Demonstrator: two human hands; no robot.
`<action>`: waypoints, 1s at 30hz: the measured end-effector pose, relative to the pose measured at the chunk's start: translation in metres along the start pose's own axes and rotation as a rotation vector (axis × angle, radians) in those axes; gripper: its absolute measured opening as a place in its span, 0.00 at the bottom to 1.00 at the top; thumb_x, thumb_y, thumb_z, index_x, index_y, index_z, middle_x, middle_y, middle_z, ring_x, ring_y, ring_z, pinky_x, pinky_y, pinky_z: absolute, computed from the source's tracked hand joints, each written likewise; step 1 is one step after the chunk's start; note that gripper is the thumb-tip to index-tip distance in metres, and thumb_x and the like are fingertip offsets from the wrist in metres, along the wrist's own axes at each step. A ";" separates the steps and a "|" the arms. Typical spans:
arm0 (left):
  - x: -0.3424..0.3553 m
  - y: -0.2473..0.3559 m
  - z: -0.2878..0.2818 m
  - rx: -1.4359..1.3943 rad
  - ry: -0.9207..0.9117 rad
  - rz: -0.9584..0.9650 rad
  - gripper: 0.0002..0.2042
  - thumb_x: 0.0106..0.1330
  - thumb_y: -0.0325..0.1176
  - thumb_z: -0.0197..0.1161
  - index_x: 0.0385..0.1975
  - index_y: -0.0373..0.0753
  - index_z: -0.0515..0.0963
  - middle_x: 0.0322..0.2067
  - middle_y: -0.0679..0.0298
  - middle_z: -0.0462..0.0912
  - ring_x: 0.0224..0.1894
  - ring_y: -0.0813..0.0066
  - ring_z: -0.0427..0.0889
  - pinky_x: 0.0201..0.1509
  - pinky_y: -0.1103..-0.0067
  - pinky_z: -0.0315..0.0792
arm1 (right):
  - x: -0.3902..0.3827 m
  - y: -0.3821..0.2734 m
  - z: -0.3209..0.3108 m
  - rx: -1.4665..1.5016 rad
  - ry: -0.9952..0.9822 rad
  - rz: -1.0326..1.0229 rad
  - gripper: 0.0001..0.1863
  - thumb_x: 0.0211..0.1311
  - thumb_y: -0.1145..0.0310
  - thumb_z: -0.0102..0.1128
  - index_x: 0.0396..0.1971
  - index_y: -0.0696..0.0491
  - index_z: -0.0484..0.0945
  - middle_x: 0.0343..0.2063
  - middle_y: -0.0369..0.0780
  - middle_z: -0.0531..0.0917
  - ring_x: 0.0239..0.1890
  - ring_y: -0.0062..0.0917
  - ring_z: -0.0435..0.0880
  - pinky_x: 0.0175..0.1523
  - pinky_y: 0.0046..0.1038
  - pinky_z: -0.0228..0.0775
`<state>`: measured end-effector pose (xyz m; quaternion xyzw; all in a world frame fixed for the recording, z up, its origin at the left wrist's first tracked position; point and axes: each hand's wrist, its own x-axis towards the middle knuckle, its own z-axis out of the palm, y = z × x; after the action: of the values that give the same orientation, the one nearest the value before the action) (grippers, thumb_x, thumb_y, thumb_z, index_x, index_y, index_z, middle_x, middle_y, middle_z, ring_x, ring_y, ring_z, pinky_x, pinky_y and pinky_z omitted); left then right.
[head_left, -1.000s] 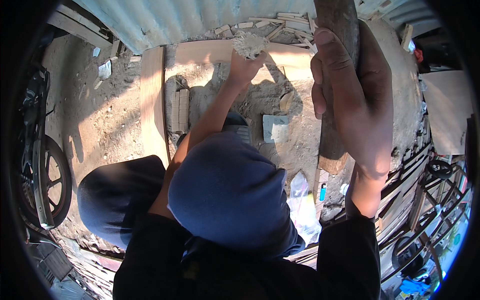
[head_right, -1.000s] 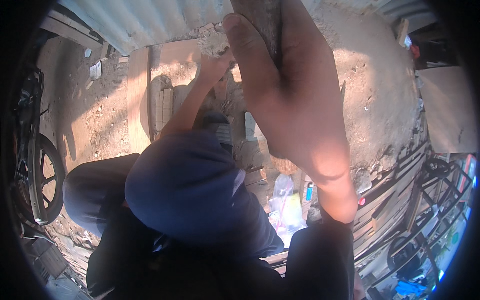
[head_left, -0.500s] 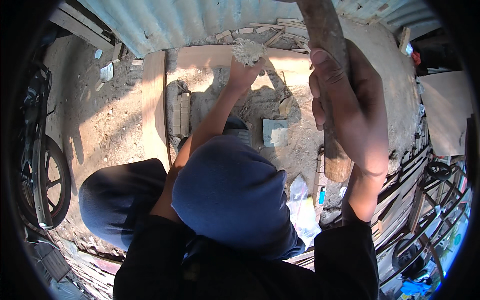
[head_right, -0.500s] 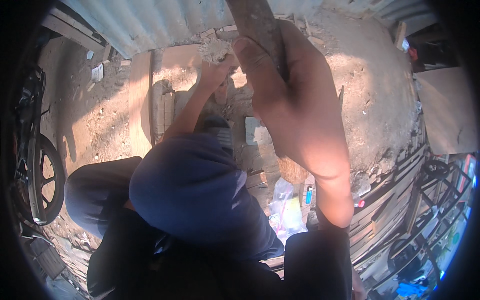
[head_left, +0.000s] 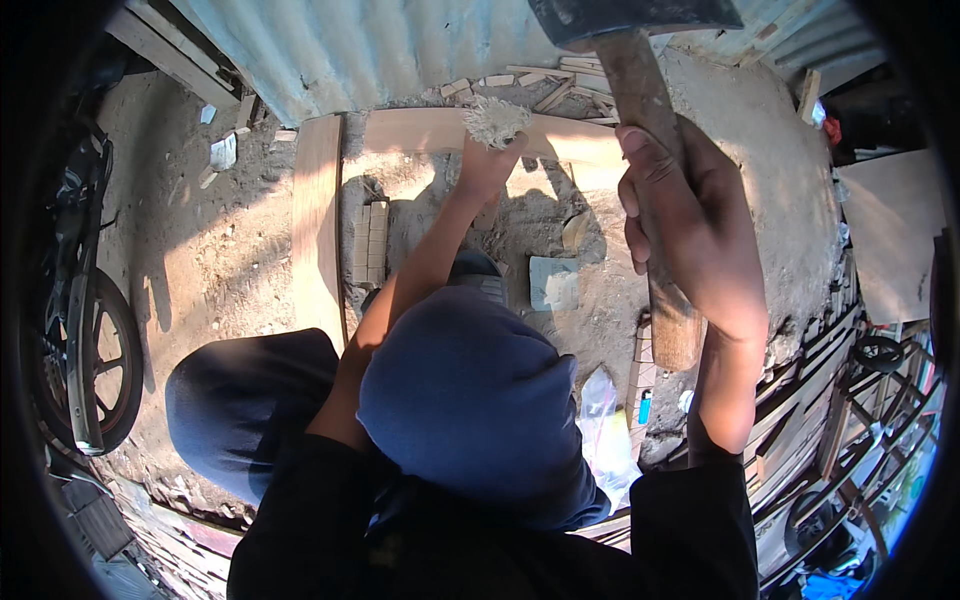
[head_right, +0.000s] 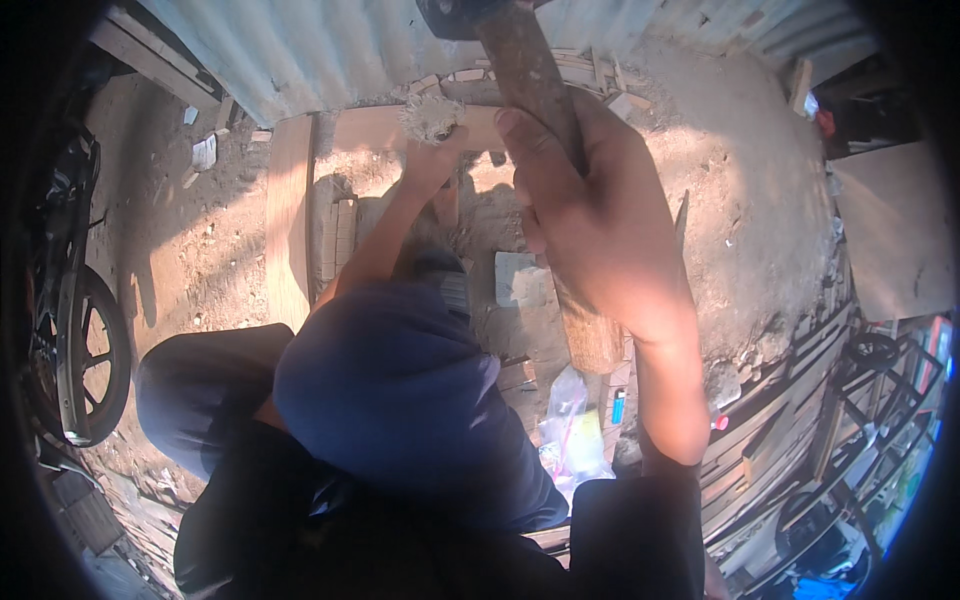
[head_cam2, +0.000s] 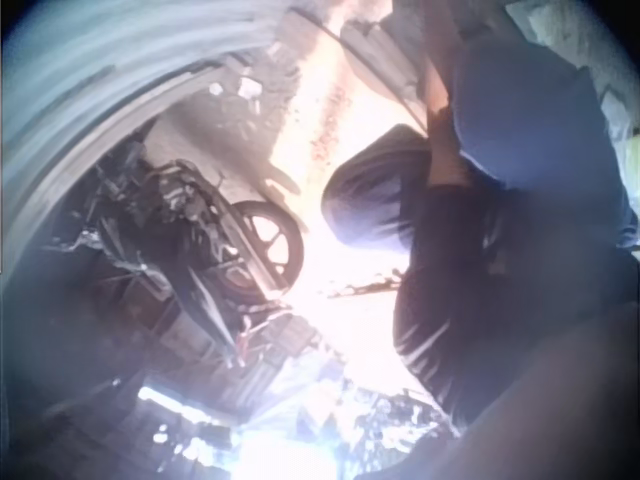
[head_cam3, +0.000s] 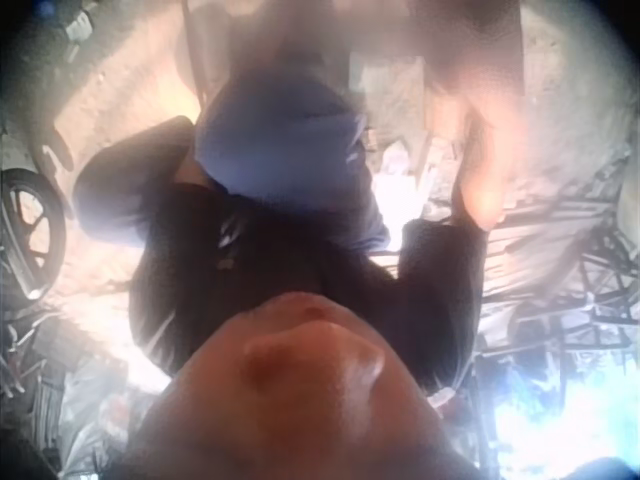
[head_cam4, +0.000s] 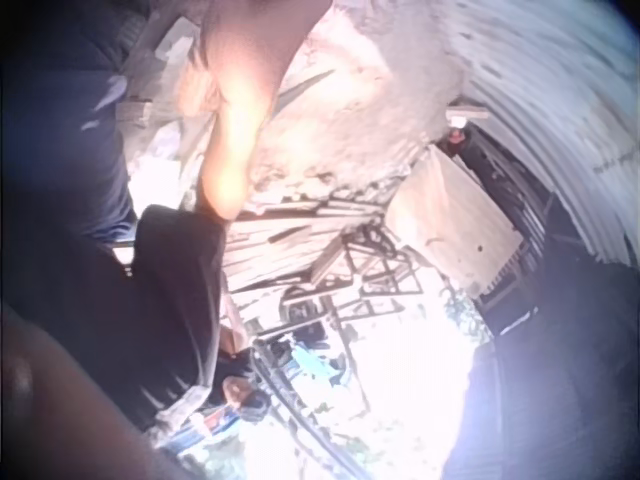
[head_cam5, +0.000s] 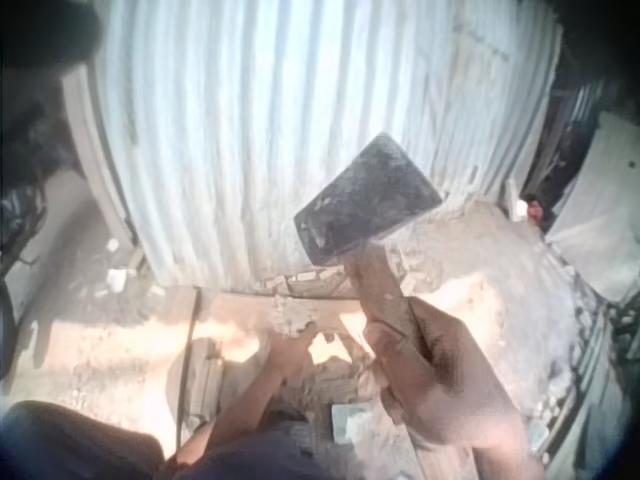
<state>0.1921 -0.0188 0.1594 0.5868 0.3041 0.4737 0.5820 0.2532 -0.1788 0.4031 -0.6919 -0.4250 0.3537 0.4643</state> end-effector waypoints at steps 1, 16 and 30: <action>-0.004 -0.005 0.000 0.002 -0.025 0.032 0.13 0.56 0.24 0.63 0.41 0.32 0.73 0.38 0.61 0.78 0.42 0.73 0.77 0.47 0.75 0.71 | -0.002 -0.011 0.001 0.062 0.065 -0.095 0.11 0.64 0.65 0.53 0.28 0.58 0.71 0.13 0.32 0.68 0.12 0.13 0.66 0.18 0.18 0.56; 0.000 -0.022 0.002 -0.044 -0.040 -0.014 0.16 0.56 0.25 0.64 0.44 0.33 0.71 0.42 0.59 0.77 0.45 0.73 0.76 0.50 0.74 0.70 | 0.002 0.025 0.001 -0.324 -0.095 -0.063 0.15 0.63 0.63 0.53 0.32 0.63 0.72 0.17 0.42 0.74 0.17 0.26 0.72 0.24 0.27 0.62; 0.002 -0.045 -0.024 0.333 -0.113 0.315 0.18 0.49 0.28 0.67 0.41 0.33 0.75 0.34 0.58 0.82 0.39 0.70 0.81 0.43 0.73 0.73 | 0.011 0.069 0.003 -0.444 -0.248 -0.114 0.11 0.65 0.65 0.52 0.29 0.59 0.69 0.13 0.36 0.70 0.15 0.19 0.72 0.21 0.25 0.65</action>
<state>0.1801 -0.0015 0.1133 0.7407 0.2496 0.4682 0.4121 0.2729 -0.1822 0.3363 -0.7031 -0.5843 0.3071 0.2644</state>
